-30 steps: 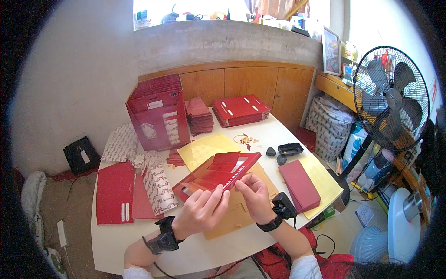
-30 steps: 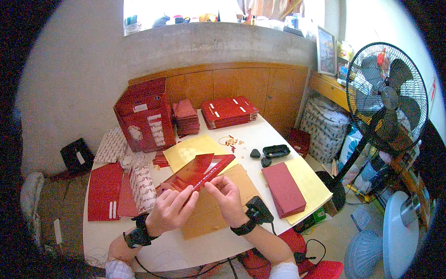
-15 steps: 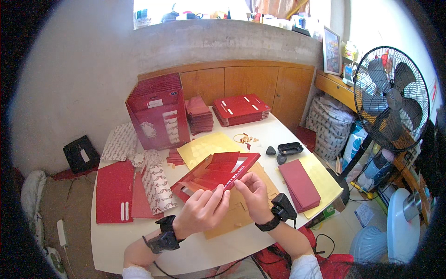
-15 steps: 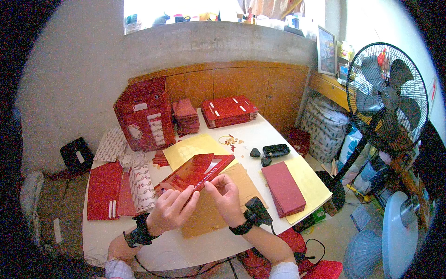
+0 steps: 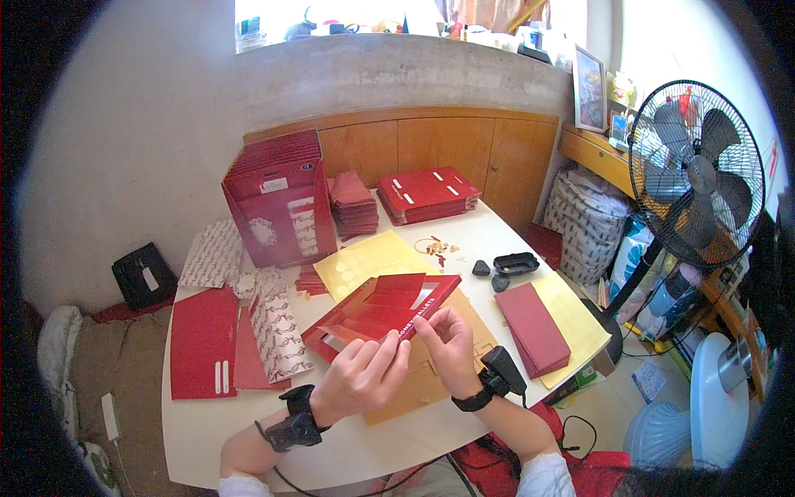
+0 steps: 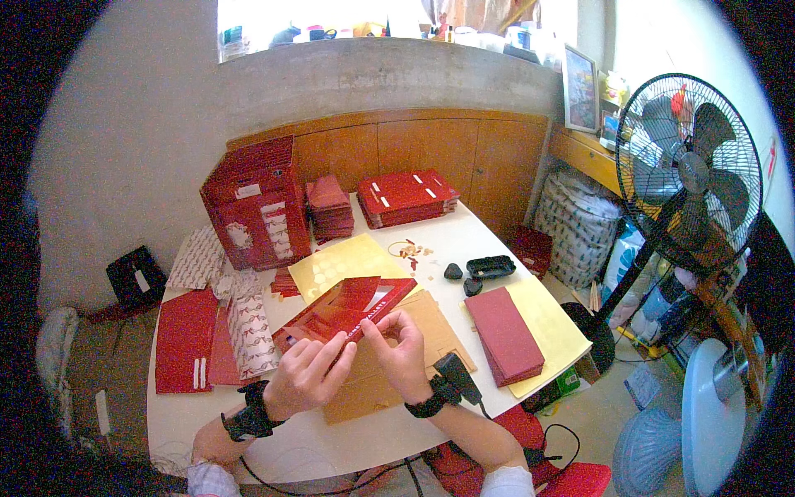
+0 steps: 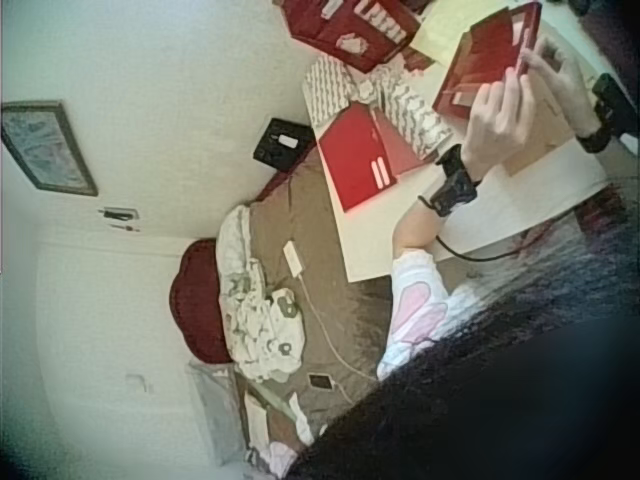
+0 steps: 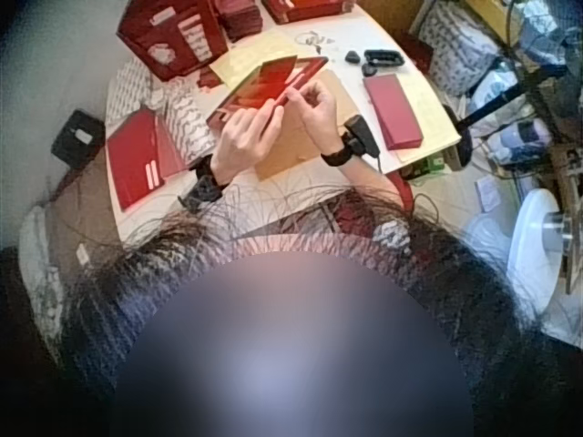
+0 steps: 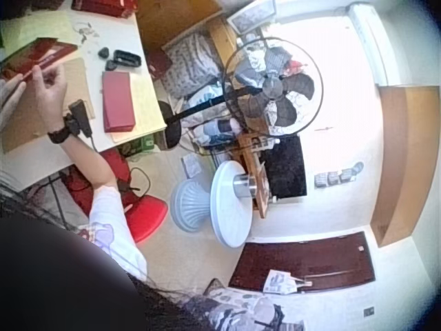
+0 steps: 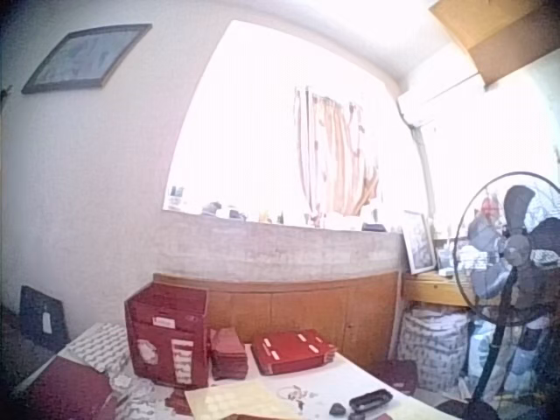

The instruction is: The recorder is assembling red paper money wallets by folding them and applying stickers from a sheet.

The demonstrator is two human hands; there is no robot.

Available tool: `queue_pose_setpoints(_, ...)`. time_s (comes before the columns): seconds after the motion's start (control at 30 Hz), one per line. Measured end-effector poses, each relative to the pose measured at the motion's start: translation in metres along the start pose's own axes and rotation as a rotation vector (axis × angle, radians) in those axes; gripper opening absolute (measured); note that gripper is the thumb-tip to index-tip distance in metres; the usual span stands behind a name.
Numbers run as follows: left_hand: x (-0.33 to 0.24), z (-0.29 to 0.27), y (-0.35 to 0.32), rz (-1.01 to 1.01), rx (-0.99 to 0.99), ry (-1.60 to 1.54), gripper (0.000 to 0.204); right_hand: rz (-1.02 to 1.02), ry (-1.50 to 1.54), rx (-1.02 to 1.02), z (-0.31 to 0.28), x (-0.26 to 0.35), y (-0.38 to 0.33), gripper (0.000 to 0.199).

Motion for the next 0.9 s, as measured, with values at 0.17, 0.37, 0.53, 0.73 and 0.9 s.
queue_pose_setpoints(0.17, 0.001, -0.002, 0.000, -0.014, -0.004, 0.006, 0.027, -0.012, 0.023, -0.064, -0.003, 0.002, 0.001, 0.026)
queue_pose_setpoints(0.37, 0.002, -0.005, 0.002, -0.019, -0.032, -0.001, 0.027, -0.034, 0.048, -0.076, -0.009, 0.000, 0.004, 0.029)
queue_pose_setpoints(0.53, 0.001, -0.010, 0.000, -0.026, -0.042, -0.003, 0.026, -0.073, -0.023, -0.064, -0.005, 0.005, 0.001, 0.029)
queue_pose_setpoints(0.73, -0.001, -0.006, -0.004, -0.052, -0.012, -0.023, 0.031, -0.122, -0.056, -0.015, 0.003, 0.014, -0.004, 0.038)
queue_pose_setpoints(0.9, 0.000, -0.011, -0.001, -0.016, -0.064, -0.004, 0.027, -0.153, -0.125, 0.026, 0.004, 0.012, -0.004, 0.046)
Point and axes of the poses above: each hand's wrist, its own y-axis towards the middle knuckle, its own z-axis out of the palm, x = y × z, the point moved 9 cm from there along y, towards the middle knuckle, and after that the axes turned 14 degrees about z, right-handed, at the moved point
